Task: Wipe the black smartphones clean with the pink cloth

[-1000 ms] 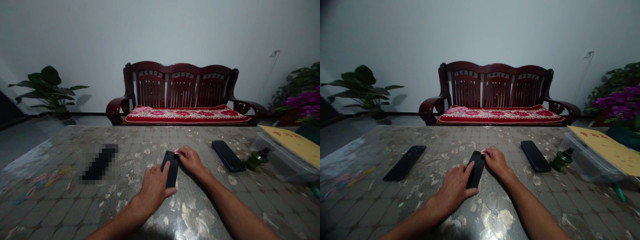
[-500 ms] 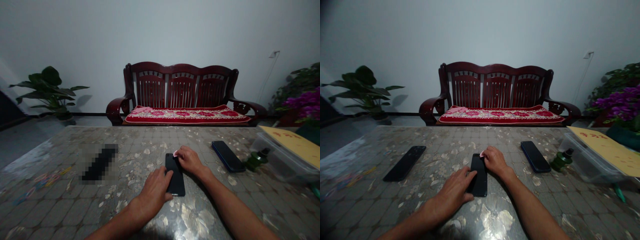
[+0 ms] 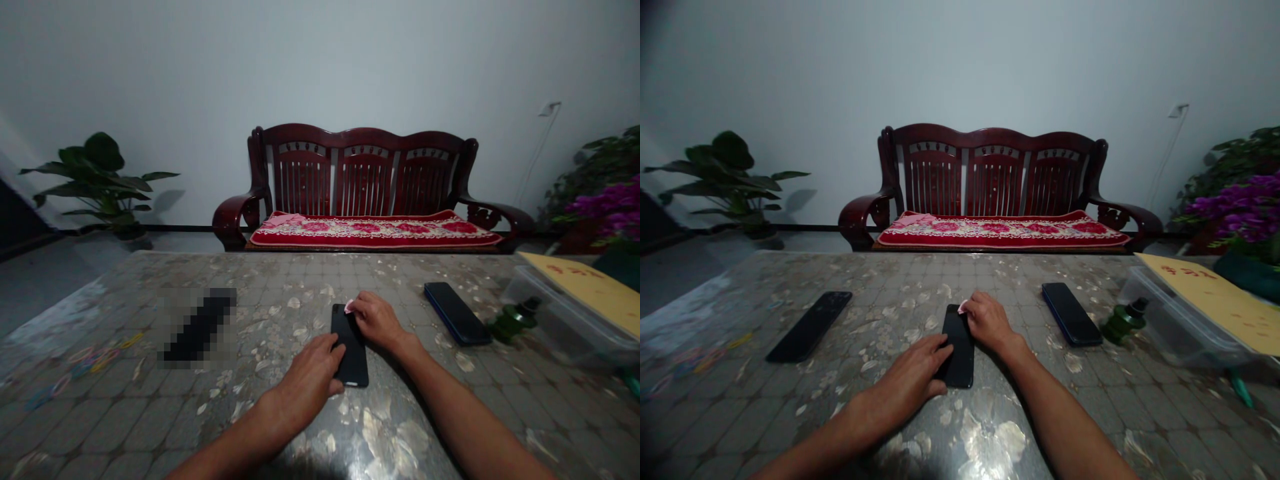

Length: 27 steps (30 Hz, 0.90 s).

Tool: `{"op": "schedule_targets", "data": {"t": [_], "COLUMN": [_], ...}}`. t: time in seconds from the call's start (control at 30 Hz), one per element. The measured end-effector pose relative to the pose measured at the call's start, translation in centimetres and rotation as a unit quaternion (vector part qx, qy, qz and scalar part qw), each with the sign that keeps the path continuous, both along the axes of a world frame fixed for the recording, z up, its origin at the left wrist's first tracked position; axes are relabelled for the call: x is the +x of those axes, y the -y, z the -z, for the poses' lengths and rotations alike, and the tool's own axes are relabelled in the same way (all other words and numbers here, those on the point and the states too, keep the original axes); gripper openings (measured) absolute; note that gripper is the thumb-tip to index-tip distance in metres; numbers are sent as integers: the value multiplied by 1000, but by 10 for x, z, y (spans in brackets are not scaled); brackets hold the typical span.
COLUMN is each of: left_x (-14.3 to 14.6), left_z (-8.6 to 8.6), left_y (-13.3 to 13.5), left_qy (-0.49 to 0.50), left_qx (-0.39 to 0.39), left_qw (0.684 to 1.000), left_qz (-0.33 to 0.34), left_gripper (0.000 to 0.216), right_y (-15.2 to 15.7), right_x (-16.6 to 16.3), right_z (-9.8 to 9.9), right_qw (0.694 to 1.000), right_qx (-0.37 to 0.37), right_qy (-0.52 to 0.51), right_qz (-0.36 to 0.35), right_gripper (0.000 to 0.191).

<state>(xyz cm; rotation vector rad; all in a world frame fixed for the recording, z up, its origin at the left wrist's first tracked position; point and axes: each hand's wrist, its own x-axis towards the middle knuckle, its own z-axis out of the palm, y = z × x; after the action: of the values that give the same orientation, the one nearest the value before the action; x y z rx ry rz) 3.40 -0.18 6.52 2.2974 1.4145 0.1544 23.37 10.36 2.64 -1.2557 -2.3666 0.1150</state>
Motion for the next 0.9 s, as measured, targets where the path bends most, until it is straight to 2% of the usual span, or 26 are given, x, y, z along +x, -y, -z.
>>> {"op": "schedule_targets", "data": {"t": [0.2, 0.27, 0.47, 0.53, 0.67, 0.73, 0.8, 0.9], "left_x": [1, 1, 1, 1, 1, 1, 1, 1], "left_z": [1, 1, -7, -9, -7, -5, -5, -4], "left_y": [-1, -2, 1, 1, -1, -3, -4, -3], "left_qy": [9, 2, 1, 7, 16, 14, 11, 2], "left_qx": [-1, -4, -19, -22, -20, -18, -19, -17], "left_qw": [1000, 1000, 1000, 1000, 1000, 1000, 1000, 1000], "left_qz": [8, 12, 7, 3, 12, 18, 19, 20], "left_gripper": [44, 44, 49, 47, 41, 39, 39, 41], "right_y": [9, 8, -4, -4, 3, 4, 2, -5], "right_x": [-7, -8, -7, -8, -13, -15, -15, -13], "right_z": [-5, -6, -5, -4, -5, -5, -4, -3], "right_qw": [995, 997, 999, 999, 998, 996, 997, 1000], "right_qx": [-39, -31, -8, -12, -23, -25, -15, 5], "right_qy": [16, 20, 27, 25, 26, 32, 34, 25], "right_qz": [-87, -70, 38, 25, -61, -79, -63, 2], "right_gripper": [30, 30, 29, 28, 29, 29, 30, 29]}}
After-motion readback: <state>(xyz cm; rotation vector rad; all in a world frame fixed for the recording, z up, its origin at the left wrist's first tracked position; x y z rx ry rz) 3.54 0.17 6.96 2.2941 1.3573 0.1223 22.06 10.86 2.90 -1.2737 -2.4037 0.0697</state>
